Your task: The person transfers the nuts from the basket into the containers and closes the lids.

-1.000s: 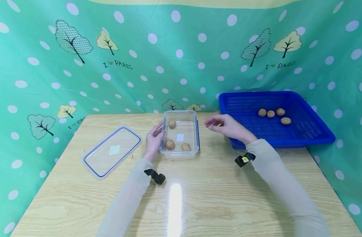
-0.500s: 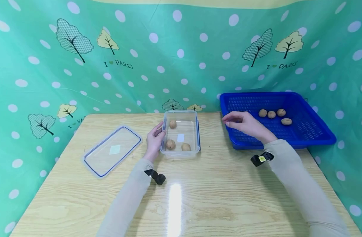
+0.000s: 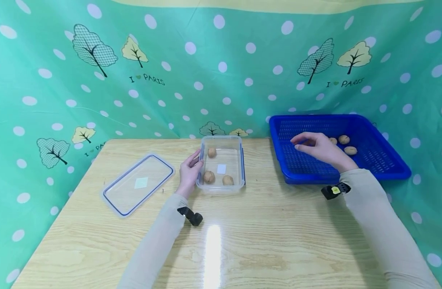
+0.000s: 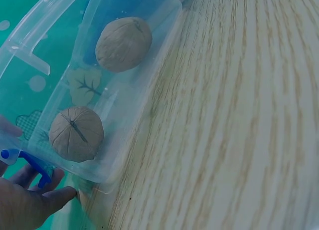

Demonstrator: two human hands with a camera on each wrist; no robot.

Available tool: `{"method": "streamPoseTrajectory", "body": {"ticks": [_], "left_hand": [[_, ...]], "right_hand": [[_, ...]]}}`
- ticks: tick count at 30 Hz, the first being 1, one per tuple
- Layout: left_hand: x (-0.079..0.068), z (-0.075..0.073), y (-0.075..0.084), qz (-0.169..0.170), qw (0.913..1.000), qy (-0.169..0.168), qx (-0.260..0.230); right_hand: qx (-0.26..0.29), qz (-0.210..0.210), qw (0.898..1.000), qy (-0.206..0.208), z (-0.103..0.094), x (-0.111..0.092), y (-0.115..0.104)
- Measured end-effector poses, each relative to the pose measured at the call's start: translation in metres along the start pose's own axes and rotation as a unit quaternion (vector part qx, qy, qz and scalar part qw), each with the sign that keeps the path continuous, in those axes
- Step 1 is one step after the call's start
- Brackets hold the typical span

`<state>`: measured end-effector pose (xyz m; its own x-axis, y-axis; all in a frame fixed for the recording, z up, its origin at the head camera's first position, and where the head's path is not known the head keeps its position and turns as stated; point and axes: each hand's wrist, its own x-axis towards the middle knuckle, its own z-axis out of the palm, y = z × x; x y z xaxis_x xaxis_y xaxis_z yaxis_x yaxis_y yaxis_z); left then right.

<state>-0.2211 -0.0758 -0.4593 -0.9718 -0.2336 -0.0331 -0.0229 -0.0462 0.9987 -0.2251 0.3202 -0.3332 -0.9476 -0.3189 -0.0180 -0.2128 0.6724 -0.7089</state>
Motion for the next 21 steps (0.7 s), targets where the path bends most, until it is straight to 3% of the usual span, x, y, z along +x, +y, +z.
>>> {"method": "streamPoseTrajectory", "body": {"ticks": [7,21], "left_hand": [[-0.001,0.001,0.001,-0.003,1.0000,0.004,-0.006],[-0.001,0.001,0.000,0.000,0.9999,0.010,-0.003]], "right_hand": [[-0.016,0.015,1.000,0.012,-0.020,-0.002,0.008],[0.002,0.044,0.999,0.025,-0.047,0.001,0.023]]}}
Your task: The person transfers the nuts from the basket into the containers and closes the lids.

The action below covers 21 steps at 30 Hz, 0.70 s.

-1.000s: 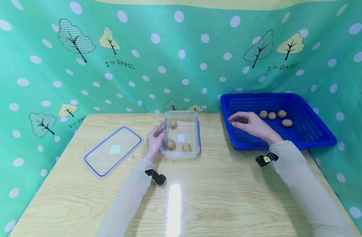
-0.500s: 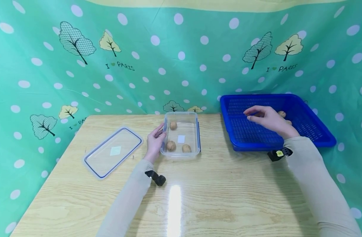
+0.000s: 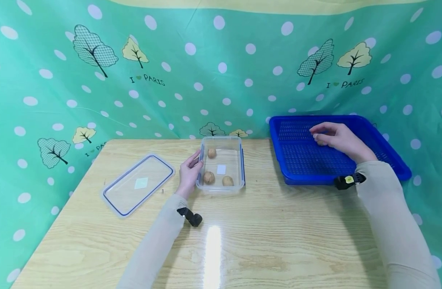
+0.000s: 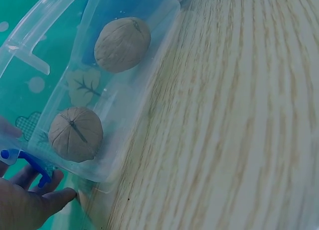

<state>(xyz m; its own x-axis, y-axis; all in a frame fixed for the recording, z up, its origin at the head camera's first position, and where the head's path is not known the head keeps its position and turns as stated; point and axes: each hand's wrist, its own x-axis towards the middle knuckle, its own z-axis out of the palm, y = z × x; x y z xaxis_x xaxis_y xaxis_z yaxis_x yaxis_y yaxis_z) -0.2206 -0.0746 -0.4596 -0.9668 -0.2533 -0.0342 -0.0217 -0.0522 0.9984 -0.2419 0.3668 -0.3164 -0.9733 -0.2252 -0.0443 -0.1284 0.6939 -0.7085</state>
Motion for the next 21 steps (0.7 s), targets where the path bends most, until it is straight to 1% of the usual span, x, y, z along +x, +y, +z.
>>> {"method": "streamPoseTrajectory", "body": {"ticks": [3,7,13,18,21], "left_hand": [[0.001,0.000,0.000,0.008,1.0000,-0.003,0.003],[0.001,-0.001,0.001,0.014,0.9998,-0.006,0.011],[0.001,0.000,0.001,0.012,0.9999,-0.009,0.008],[0.000,-0.001,0.000,0.016,0.9997,-0.013,0.009],[-0.001,-0.001,0.000,0.014,0.9998,-0.013,0.010]], "right_hand": [[0.008,-0.001,1.000,0.005,-0.004,0.003,0.005],[0.005,-0.004,1.000,0.014,-0.010,0.010,0.016],[0.004,0.013,1.000,0.009,-0.018,0.020,0.024],[0.011,0.013,1.000,0.010,-0.018,0.026,0.030],[0.025,0.014,1.000,0.013,-0.015,0.029,0.036]]}}
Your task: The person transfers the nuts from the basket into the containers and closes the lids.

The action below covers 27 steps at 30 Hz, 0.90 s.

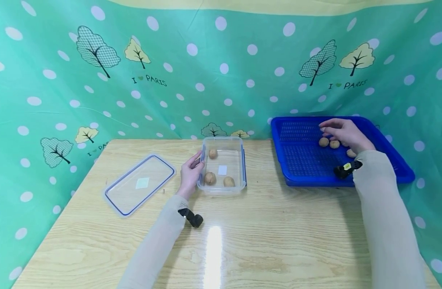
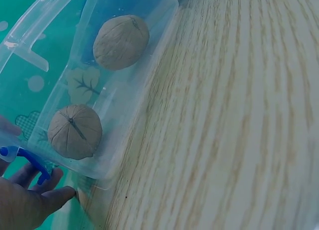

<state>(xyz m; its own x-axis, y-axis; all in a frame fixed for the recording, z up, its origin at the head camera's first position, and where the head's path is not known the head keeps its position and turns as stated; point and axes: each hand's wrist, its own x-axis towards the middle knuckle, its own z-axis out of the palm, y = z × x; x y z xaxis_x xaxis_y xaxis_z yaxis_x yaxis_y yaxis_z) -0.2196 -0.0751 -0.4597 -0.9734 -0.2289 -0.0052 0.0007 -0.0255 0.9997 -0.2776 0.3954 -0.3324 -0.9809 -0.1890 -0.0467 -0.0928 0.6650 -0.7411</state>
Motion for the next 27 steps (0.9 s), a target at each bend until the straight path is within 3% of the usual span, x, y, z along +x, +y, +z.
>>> {"method": "streamPoseTrajectory", "body": {"ticks": [15,27], "left_hand": [[0.001,-0.001,0.000,-0.012,0.9998,0.003,-0.015],[0.001,-0.001,0.001,-0.005,0.9999,0.007,-0.010]], "right_hand": [[-0.012,0.042,0.999,-0.009,0.010,0.018,0.015],[0.006,0.069,0.998,-0.006,0.008,0.026,0.042]]}}
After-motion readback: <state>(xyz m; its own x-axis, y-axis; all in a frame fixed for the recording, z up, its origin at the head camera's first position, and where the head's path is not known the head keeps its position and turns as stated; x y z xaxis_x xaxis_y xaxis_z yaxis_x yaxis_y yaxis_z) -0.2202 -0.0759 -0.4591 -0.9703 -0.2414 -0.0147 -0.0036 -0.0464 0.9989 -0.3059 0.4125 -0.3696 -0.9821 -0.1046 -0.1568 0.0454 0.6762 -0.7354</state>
